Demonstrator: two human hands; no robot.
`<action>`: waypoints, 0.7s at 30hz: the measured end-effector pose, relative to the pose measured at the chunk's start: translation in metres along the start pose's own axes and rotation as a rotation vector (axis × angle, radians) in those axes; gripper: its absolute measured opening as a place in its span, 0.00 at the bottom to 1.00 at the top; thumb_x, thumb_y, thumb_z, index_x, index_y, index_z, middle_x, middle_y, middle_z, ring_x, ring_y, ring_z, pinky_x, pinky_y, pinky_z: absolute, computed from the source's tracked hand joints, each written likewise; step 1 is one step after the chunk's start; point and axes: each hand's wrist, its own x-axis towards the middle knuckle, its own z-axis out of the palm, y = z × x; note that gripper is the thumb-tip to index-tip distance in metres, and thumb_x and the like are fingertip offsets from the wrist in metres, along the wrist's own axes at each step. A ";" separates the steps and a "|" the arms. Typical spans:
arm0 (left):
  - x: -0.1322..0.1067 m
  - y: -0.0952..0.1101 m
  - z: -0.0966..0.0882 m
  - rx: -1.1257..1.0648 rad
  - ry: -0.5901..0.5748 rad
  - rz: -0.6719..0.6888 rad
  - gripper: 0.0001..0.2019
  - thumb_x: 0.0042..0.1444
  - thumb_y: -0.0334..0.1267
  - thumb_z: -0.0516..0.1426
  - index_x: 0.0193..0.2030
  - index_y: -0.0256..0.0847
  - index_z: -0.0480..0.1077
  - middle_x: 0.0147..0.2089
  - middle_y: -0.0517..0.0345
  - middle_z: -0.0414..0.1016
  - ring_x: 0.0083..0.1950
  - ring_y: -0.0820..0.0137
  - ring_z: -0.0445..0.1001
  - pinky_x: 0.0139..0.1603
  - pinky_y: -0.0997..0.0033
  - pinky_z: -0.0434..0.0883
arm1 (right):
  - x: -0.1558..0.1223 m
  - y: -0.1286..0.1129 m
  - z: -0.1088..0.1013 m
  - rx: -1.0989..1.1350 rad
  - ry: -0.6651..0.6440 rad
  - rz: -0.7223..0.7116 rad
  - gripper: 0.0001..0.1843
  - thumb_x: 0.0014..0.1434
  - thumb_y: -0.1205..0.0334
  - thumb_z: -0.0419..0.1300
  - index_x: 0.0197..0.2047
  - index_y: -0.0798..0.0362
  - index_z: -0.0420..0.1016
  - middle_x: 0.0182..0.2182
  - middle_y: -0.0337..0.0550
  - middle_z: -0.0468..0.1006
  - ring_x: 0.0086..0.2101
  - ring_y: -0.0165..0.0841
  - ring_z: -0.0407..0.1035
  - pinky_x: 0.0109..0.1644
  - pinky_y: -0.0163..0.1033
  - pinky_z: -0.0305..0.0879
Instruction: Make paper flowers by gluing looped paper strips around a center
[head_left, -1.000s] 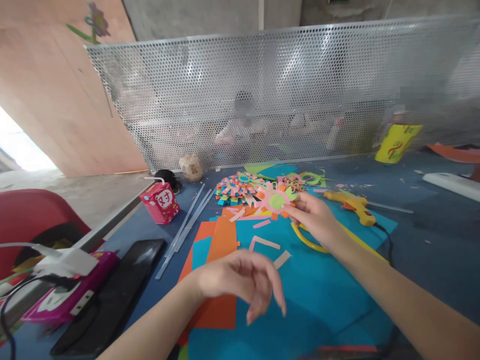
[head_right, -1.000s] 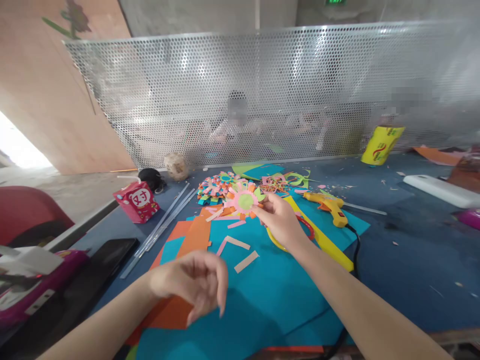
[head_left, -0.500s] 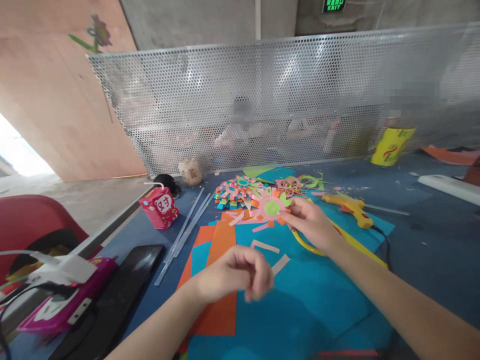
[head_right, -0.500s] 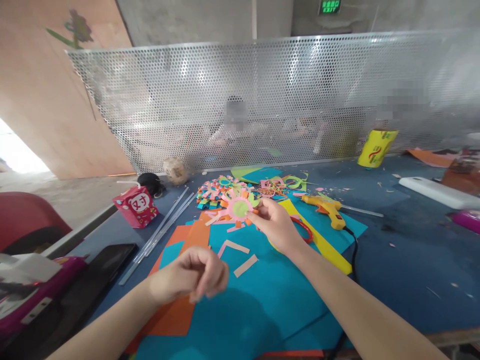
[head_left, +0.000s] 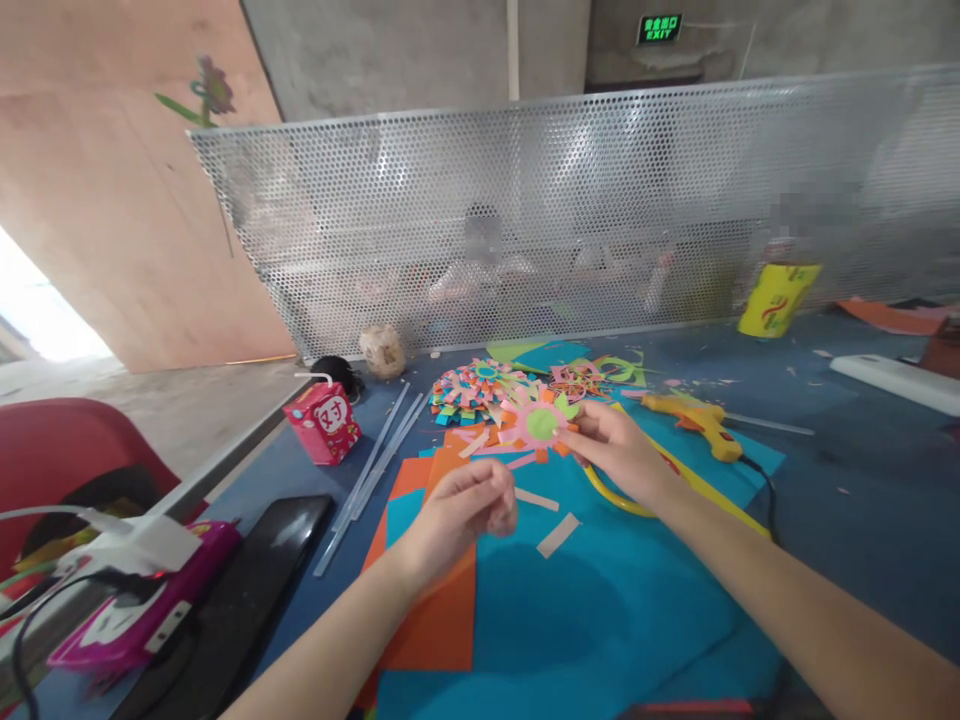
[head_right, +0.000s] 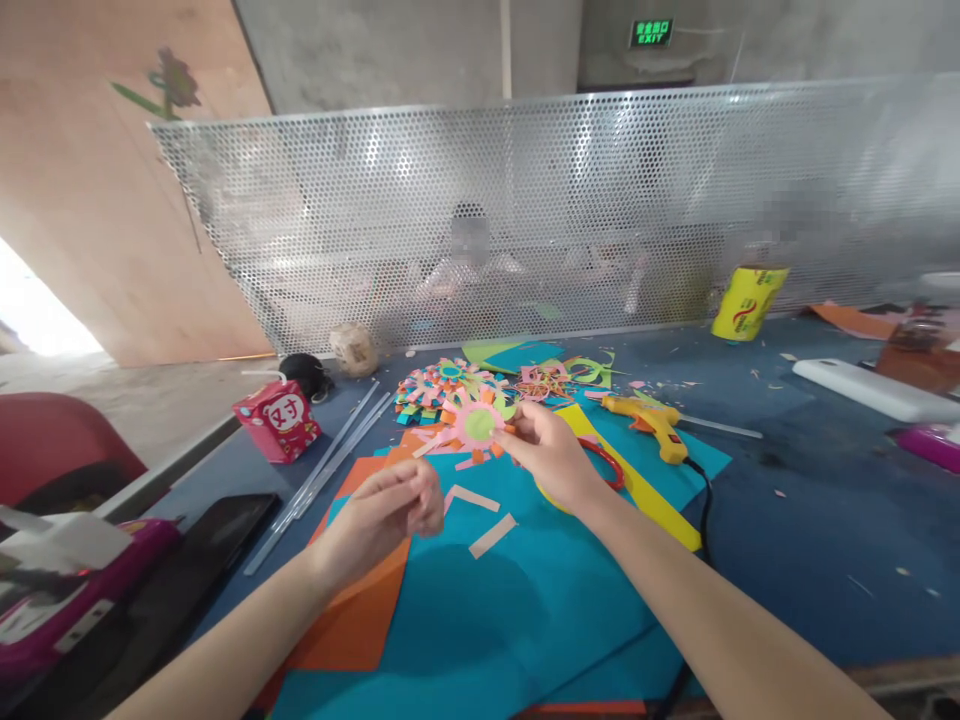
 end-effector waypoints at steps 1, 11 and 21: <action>0.001 0.003 -0.002 0.043 0.103 0.069 0.10 0.50 0.41 0.57 0.25 0.36 0.65 0.19 0.63 0.61 0.22 0.76 0.59 0.26 0.74 0.56 | 0.001 0.000 -0.001 -0.009 0.013 0.000 0.14 0.46 0.53 0.61 0.29 0.52 0.62 0.21 0.34 0.68 0.20 0.25 0.58 0.23 0.32 0.52; 0.008 -0.005 -0.024 0.928 0.385 0.142 0.22 0.46 0.40 0.59 0.49 0.42 0.67 0.43 0.51 0.75 0.45 0.63 0.72 0.43 0.67 0.66 | 0.005 0.010 -0.003 -0.133 0.068 -0.014 0.13 0.48 0.53 0.57 0.27 0.51 0.58 0.20 0.33 0.66 0.19 0.25 0.57 0.22 0.33 0.51; 0.005 -0.005 -0.020 1.140 0.316 0.068 0.18 0.44 0.41 0.60 0.44 0.44 0.69 0.39 0.54 0.77 0.40 0.61 0.72 0.41 0.66 0.66 | 0.000 0.008 -0.003 -0.508 0.097 -0.137 0.10 0.53 0.58 0.52 0.25 0.49 0.54 0.21 0.35 0.62 0.23 0.31 0.59 0.26 0.34 0.51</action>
